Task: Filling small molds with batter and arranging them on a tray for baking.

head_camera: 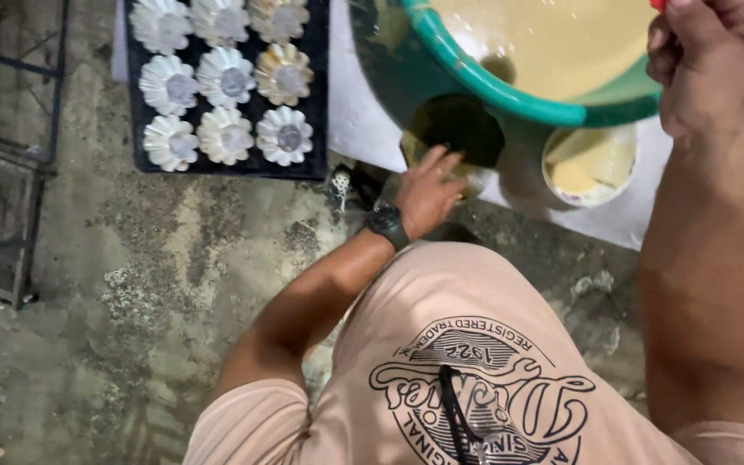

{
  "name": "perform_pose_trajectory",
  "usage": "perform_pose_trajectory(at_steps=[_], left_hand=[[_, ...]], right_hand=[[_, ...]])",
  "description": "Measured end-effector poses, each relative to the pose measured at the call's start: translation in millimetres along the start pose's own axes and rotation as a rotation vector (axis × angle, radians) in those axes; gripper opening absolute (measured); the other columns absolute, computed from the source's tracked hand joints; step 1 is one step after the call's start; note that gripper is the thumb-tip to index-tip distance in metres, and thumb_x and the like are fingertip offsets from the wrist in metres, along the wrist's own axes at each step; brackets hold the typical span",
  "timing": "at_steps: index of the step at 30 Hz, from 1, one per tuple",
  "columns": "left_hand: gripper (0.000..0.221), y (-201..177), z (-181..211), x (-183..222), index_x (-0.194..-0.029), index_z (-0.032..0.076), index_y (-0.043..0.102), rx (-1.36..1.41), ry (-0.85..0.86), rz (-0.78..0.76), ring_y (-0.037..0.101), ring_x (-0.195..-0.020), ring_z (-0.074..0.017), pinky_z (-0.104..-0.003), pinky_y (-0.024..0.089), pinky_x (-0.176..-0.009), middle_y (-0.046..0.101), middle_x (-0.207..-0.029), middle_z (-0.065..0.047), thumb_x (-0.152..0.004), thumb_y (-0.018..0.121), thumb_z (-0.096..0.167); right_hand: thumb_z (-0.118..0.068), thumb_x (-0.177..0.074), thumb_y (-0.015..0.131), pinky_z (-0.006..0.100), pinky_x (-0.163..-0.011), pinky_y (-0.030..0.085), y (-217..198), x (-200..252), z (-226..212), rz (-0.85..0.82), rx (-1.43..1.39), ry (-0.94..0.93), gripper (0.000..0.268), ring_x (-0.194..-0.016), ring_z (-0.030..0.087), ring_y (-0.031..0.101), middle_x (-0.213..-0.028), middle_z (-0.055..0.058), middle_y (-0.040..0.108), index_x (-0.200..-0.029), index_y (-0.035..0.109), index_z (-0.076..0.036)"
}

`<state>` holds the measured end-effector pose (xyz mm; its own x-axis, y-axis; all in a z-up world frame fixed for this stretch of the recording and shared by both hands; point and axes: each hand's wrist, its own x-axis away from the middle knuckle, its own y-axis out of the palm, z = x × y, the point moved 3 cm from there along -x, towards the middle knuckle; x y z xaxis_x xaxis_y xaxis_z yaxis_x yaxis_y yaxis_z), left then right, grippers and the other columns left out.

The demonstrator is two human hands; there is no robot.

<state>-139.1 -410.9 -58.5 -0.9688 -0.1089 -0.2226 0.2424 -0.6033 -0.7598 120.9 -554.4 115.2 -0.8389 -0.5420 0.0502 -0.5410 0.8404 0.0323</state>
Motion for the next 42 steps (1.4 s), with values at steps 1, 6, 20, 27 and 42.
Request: perform_pose_trajectory(at_steps=[1,6,20,27,42], left_hand=[[0.040,-6.8,3.8,-3.0,-0.115,0.011,0.074,0.005,0.004,-0.015,0.051,-0.133,-0.0442,-0.048,0.048,-0.106,0.059,-0.141,-0.018,-0.075,0.080,0.011],[0.051,-20.6,7.2,-16.9,-0.111,0.000,0.069,-0.019,-0.034,-0.173,0.046,-0.133,-0.0432,-0.048,0.042,-0.112,0.054,-0.141,-0.022,-0.069,0.089,0.021],[0.049,-23.1,19.5,-26.1,-0.111,0.001,0.071,-0.153,-0.011,-0.211,0.047,-0.130,-0.0425,-0.048,0.042,-0.109,0.055,-0.138,-0.020,-0.069,0.088,0.021],[0.037,-17.7,20.0,-25.2,-0.105,0.004,0.072,-0.213,0.001,-0.186,0.048,-0.129,-0.0412,-0.048,0.043,-0.111,0.056,-0.136,-0.019,-0.075,0.086,0.020],[0.013,4.4,-45.7,-11.2,-0.117,0.008,0.061,0.495,-0.492,0.317,0.069,-0.099,-0.0190,-0.033,0.056,-0.087,0.069,-0.108,-0.007,-0.104,0.062,0.009]], right_hand=[[-0.004,-0.116,0.060,0.023,-0.050,0.030,-6.2,4.2,2.1,0.013,-0.003,0.009,0.021,-0.054,0.011,0.046,-0.074,0.005,0.059,-0.096,0.065,-0.005],[-0.002,-0.119,0.059,0.024,-0.055,0.031,-37.1,19.1,8.0,0.041,0.055,-0.016,0.031,-0.060,0.012,0.047,-0.078,0.007,0.060,-0.088,0.059,-0.002],[-0.008,-0.119,0.053,0.024,-0.055,0.031,-85.9,19.6,29.0,0.013,0.154,-0.112,0.032,-0.062,0.011,0.049,-0.076,0.005,0.059,-0.088,0.059,-0.005],[-0.004,-0.118,0.054,0.025,-0.056,0.032,-91.5,15.8,35.7,0.020,0.131,-0.085,0.030,-0.062,0.012,0.050,-0.074,0.005,0.058,-0.088,0.059,-0.005],[0.000,-0.117,0.054,0.025,-0.057,0.040,-74.7,16.9,9.3,-0.014,0.005,-0.122,0.027,-0.063,0.012,0.054,-0.077,0.005,0.061,-0.092,0.062,-0.003]])
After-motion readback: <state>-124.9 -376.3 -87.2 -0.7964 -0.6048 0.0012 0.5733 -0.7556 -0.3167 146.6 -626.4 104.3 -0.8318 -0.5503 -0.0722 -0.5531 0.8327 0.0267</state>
